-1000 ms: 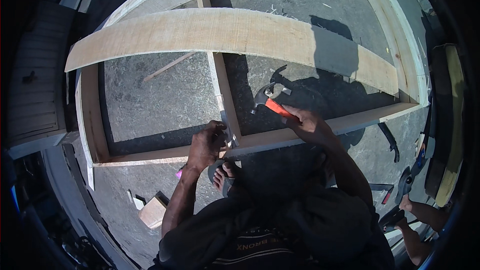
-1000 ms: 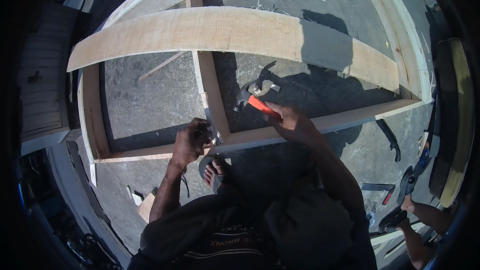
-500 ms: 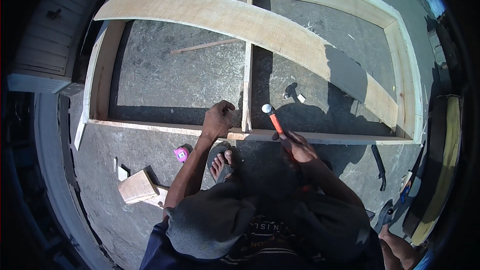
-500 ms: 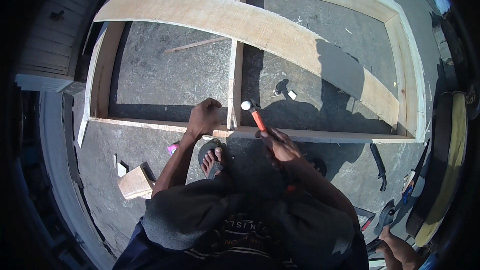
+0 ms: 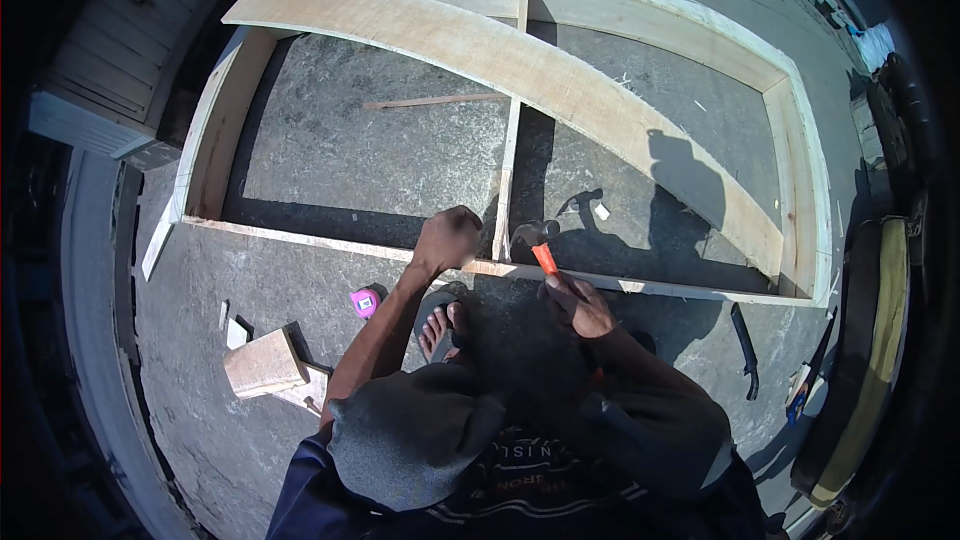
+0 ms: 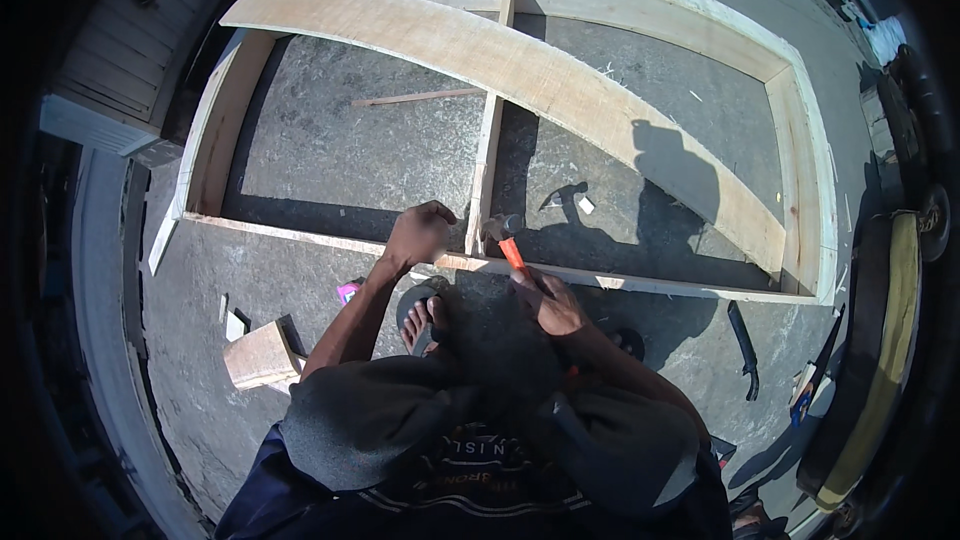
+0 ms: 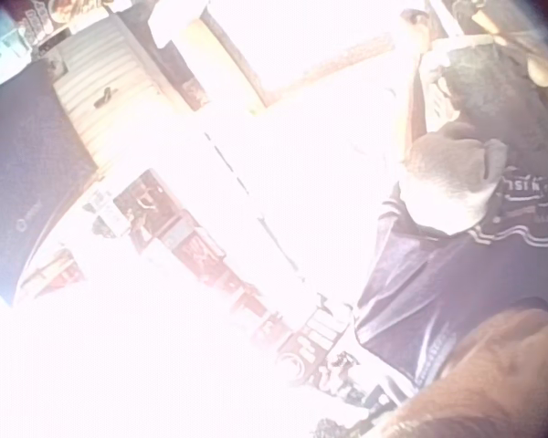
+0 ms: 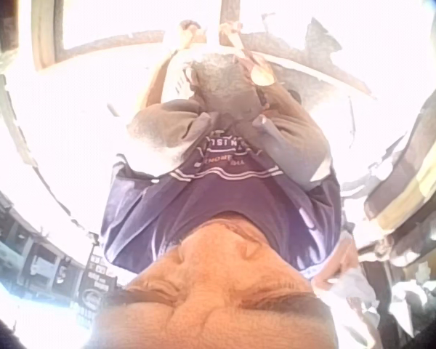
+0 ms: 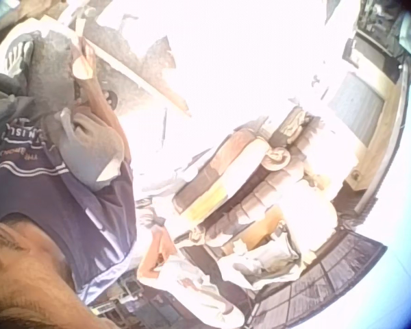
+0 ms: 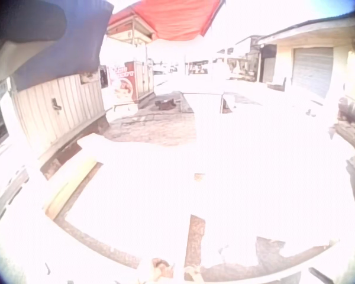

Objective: Constructing and reinforcing a wooden frame for furniture using basic tools.

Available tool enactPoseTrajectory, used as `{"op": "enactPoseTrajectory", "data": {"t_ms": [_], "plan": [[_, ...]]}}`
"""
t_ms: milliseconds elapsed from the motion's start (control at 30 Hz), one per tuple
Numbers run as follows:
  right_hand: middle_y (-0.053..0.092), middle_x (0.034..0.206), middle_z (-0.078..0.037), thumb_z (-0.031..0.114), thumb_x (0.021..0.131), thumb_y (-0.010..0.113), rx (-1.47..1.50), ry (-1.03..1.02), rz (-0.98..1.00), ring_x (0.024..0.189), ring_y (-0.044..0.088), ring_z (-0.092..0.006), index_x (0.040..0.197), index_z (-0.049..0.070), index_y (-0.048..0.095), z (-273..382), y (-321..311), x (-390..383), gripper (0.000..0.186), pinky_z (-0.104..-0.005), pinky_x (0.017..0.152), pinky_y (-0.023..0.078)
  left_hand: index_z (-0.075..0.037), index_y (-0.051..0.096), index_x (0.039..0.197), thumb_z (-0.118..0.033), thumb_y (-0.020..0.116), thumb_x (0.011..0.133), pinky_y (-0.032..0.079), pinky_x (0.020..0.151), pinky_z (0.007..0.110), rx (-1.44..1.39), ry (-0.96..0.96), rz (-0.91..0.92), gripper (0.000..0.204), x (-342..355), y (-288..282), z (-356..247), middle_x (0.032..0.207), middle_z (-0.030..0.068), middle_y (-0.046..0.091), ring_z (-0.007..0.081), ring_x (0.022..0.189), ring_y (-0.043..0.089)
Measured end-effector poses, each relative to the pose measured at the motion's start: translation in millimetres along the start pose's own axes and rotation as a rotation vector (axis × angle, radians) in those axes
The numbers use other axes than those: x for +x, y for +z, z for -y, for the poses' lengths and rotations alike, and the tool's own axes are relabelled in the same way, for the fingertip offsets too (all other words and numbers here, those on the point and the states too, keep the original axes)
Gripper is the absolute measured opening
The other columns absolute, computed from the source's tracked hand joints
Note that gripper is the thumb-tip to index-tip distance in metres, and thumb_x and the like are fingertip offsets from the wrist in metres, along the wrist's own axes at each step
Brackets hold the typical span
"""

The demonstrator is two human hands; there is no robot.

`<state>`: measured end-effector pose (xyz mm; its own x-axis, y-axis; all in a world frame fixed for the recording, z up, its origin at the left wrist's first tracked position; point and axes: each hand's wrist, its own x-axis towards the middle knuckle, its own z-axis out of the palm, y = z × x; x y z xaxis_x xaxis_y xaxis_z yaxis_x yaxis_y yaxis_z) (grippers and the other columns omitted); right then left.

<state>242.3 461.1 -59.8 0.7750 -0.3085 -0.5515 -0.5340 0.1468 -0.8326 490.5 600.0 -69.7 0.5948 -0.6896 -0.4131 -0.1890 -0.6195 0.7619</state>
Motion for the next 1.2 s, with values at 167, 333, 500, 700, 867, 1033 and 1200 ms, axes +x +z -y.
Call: {"op": "enactPoseTrajectory", "data": {"t_ms": [167, 333, 500, 700, 867, 1033, 1200], "plan": [[0.054, 0.079, -0.004, 0.058, 0.101, 0.046, -0.125, -0.058, -0.024, 0.079, 0.052, -0.0167, 0.104, 0.005, 0.065, 7, -4, -2, 0.057, -0.0342, 0.075, 0.041, -0.002, 0.071, 0.104, -0.018, 0.056, 0.088, 0.053, 0.073, 0.037, -0.030, 0.074, -0.041, 0.028, 2, 5, 10, 0.081, 0.0181, 0.071, 0.0261, 0.072, 0.069], [0.052, 0.076, -0.003, 0.058, 0.103, 0.045, -0.086, -0.078, -0.020, 0.075, 0.051, -0.0157, 0.106, 0.004, 0.066, 8, -5, 0, 0.058, -0.0328, 0.073, 0.041, -0.002, 0.071, 0.104, -0.016, 0.056, 0.089, 0.054, 0.075, 0.037, -0.053, 0.062, -0.045, 0.025, -1, 5, 12, 0.085, 0.0181, 0.072, 0.0250, 0.075, 0.070], [0.045, 0.068, 0.000, 0.055, 0.106, 0.042, -0.082, -0.066, 0.025, 0.066, 0.047, -0.0111, 0.108, 0.005, 0.067, 21, -1, -4, 0.056, -0.0286, 0.066, 0.039, -0.002, 0.071, 0.104, -0.014, 0.057, 0.091, 0.054, 0.077, 0.036, -0.067, 0.094, -0.079, 0.023, 0, 7, 16, 0.089, 0.0176, 0.073, 0.0236, 0.080, 0.071], [0.049, 0.071, -0.002, 0.058, 0.105, 0.039, -0.033, -0.053, -0.042, 0.070, 0.051, -0.0133, 0.109, 0.004, 0.066, 15, -10, -1, 0.060, -0.0302, 0.069, 0.042, -0.002, 0.069, 0.106, -0.012, 0.058, 0.093, 0.050, 0.067, 0.032, -0.187, 0.045, -0.076, 0.020, 7, 14, 6, 0.080, 0.0083, 0.068, 0.0145, 0.068, 0.062], [0.050, 0.071, -0.003, 0.063, 0.104, 0.033, -0.081, -0.068, -0.086, 0.071, 0.053, -0.0153, 0.110, 0.004, 0.067, 9, 0, 12, 0.068, -0.0318, 0.070, 0.043, -0.004, 0.065, 0.109, -0.011, 0.055, 0.098, 0.043, 0.060, 0.028, -0.277, -0.014, -0.151, 0.017, -7, 1, 12, 0.073, 0.0018, 0.059, 0.0078, 0.063, 0.050], [0.045, 0.063, -0.001, 0.063, 0.103, 0.034, -0.011, 0.091, -0.173, 0.057, 0.047, -0.0128, 0.110, 0.006, 0.068, 9, -18, -5, 0.067, -0.0304, 0.061, 0.039, -0.004, 0.067, 0.111, -0.020, 0.058, 0.098, 0.049, 0.071, 0.033, -0.173, 0.027, -0.097, 0.023, 8, 17, -1, 0.082, 0.0078, 0.066, 0.0138, 0.075, 0.060], [0.046, 0.063, -0.003, 0.053, 0.105, 0.039, -0.039, 0.126, -0.130, 0.060, 0.050, -0.0145, 0.109, 0.006, 0.068, 31, -11, -4, 0.056, -0.0312, 0.063, 0.040, -0.005, 0.067, 0.114, -0.019, 0.058, 0.095, 0.049, 0.079, 0.035, -0.208, -0.023, -0.093, 0.025, 2, 6, 3, 0.089, 0.0110, 0.069, 0.0170, 0.083, 0.061]]}}
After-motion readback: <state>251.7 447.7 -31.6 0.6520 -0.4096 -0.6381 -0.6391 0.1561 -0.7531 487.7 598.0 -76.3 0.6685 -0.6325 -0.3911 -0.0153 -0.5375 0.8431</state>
